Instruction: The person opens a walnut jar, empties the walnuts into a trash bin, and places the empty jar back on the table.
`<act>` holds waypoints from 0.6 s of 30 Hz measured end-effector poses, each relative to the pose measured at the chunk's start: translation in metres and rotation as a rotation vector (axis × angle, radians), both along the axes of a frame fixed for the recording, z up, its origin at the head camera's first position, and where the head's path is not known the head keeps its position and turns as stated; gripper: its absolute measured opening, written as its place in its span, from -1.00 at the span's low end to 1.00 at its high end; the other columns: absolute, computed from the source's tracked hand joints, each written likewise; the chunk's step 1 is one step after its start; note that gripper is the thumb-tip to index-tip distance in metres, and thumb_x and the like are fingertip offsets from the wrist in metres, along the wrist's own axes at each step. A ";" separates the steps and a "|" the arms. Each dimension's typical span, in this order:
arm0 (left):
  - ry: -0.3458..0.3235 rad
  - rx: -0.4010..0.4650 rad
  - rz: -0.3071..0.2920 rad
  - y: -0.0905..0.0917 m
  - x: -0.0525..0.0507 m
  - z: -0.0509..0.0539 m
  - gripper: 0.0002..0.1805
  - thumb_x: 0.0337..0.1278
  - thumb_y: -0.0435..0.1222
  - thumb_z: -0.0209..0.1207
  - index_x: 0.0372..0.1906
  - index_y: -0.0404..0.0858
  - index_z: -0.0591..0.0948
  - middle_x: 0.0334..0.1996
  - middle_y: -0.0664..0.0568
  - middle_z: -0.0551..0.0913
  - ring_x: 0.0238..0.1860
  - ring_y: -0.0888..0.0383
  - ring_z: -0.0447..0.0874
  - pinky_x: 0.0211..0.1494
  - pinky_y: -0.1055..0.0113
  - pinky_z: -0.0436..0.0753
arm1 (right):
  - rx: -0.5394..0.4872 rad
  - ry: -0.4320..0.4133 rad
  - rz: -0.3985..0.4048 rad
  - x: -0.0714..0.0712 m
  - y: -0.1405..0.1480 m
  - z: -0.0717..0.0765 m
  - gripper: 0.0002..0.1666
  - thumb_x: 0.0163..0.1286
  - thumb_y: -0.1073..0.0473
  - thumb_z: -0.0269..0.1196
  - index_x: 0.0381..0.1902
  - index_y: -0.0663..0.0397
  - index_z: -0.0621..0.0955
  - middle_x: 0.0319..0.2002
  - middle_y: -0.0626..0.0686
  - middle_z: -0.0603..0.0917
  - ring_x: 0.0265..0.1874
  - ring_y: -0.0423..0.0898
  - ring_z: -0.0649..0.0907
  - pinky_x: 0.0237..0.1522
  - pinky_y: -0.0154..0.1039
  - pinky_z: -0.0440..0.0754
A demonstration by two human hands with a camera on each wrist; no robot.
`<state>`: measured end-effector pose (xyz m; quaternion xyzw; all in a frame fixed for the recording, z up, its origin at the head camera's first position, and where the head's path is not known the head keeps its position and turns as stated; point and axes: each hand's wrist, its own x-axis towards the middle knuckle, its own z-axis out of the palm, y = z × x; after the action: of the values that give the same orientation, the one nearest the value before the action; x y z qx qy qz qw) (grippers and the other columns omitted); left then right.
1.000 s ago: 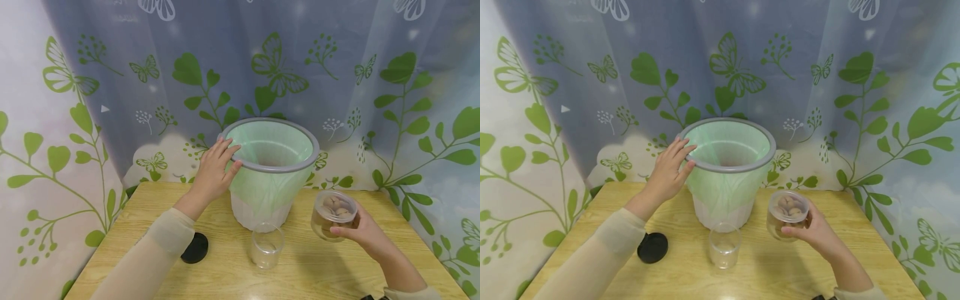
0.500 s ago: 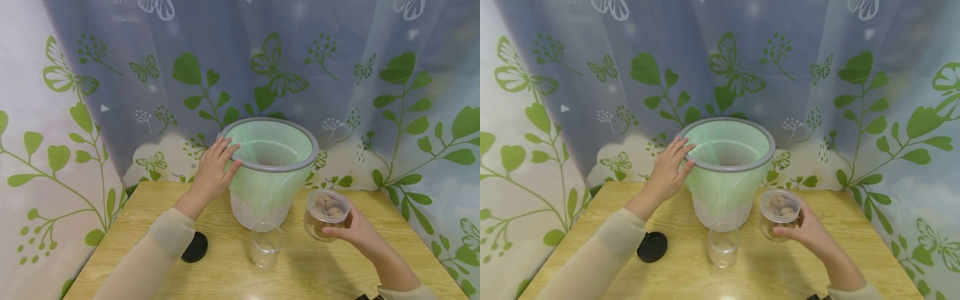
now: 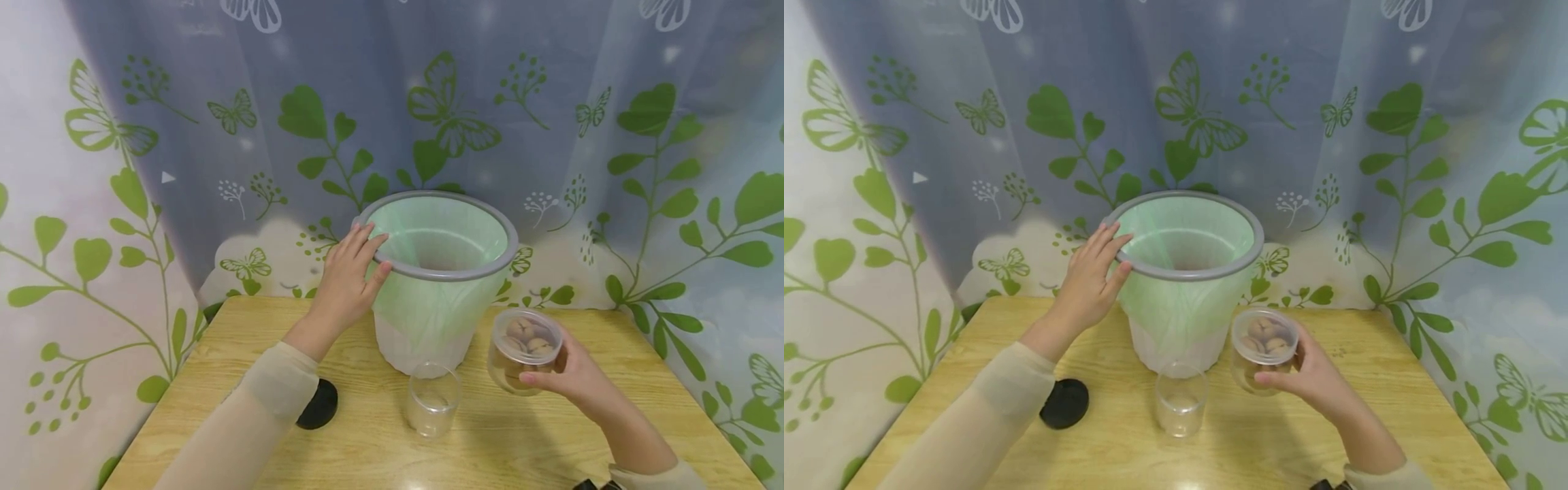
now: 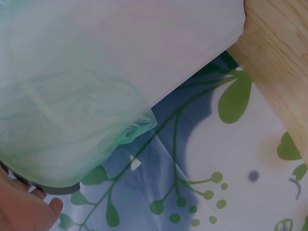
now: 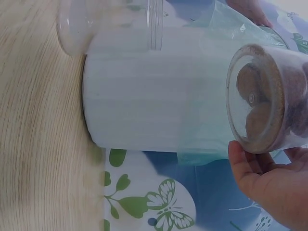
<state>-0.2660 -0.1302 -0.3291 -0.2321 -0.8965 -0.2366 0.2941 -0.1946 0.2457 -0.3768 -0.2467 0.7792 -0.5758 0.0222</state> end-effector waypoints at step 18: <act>0.034 0.028 -0.024 0.000 0.008 -0.002 -0.08 0.41 0.36 -0.51 0.53 -0.18 0.27 0.56 -0.15 0.11 0.57 -0.13 -0.02 0.51 -0.18 0.01 | -0.010 -0.016 0.023 0.000 -0.007 0.000 -0.01 0.25 0.41 0.37 0.52 0.18 0.12 0.26 0.02 0.43 0.19 -0.27 0.51 0.12 -0.44 0.45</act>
<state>-0.2576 -0.1298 -0.3308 -0.2426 -0.8851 -0.2488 0.3095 -0.1943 0.2391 -0.3772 -0.2513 0.7731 -0.5814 0.0338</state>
